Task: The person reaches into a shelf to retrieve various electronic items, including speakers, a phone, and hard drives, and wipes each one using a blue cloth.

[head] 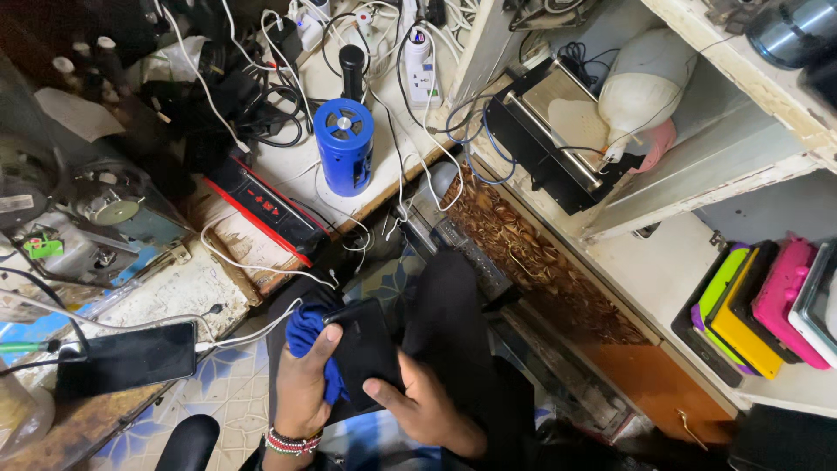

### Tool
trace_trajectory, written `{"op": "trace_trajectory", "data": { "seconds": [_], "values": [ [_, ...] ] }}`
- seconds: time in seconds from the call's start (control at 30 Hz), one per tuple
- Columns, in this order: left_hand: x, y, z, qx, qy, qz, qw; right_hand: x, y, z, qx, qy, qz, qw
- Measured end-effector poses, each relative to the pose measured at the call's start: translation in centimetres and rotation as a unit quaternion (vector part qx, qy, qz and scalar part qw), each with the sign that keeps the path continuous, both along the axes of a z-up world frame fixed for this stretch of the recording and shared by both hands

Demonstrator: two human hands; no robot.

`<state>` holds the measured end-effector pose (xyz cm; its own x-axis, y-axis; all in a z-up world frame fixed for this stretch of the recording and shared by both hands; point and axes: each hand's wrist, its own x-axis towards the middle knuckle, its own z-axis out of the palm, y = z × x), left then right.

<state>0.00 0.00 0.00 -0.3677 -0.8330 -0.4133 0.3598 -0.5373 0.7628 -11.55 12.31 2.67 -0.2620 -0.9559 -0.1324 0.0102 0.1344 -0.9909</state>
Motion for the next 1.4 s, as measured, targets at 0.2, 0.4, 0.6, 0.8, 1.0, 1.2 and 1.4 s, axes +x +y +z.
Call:
{"op": "trace_trajectory", "data": {
  "seconds": [0.2,0.4,0.6,0.8,1.0,1.2,1.4],
  "values": [
    [-1.1,0.5,3.8,-0.013,-0.172,-0.141,0.975,-0.9,0.3,-1.6,0.043,0.156,-0.048,0.986],
    [-1.6,1.5,3.1,-0.165,-0.194,-0.221,0.941,-1.6,1.1,-5.0,0.202,0.131,-0.148,0.959],
    [-1.2,1.9,1.3,-0.116,-0.166,-0.248,0.947,-1.6,1.2,-2.5,0.107,0.209,-0.151,0.96],
    [-0.1,1.3,0.4,-0.118,-0.08,-0.203,0.969,-1.4,1.0,-1.7,0.077,0.113,-0.082,0.987],
    [2.7,0.1,-1.8,-0.099,-0.125,-0.182,0.97,-1.3,-1.0,-1.0,0.067,0.004,-0.019,0.998],
    [7.0,-1.1,-1.7,-0.104,-0.038,-0.138,0.984,-1.3,-4.4,-7.1,0.117,-0.136,-0.073,0.981],
    [8.4,-1.2,3.7,-0.13,0.034,-0.184,0.974,1.2,-10.4,-10.4,0.107,-0.135,0.03,0.985]
  ]
}}
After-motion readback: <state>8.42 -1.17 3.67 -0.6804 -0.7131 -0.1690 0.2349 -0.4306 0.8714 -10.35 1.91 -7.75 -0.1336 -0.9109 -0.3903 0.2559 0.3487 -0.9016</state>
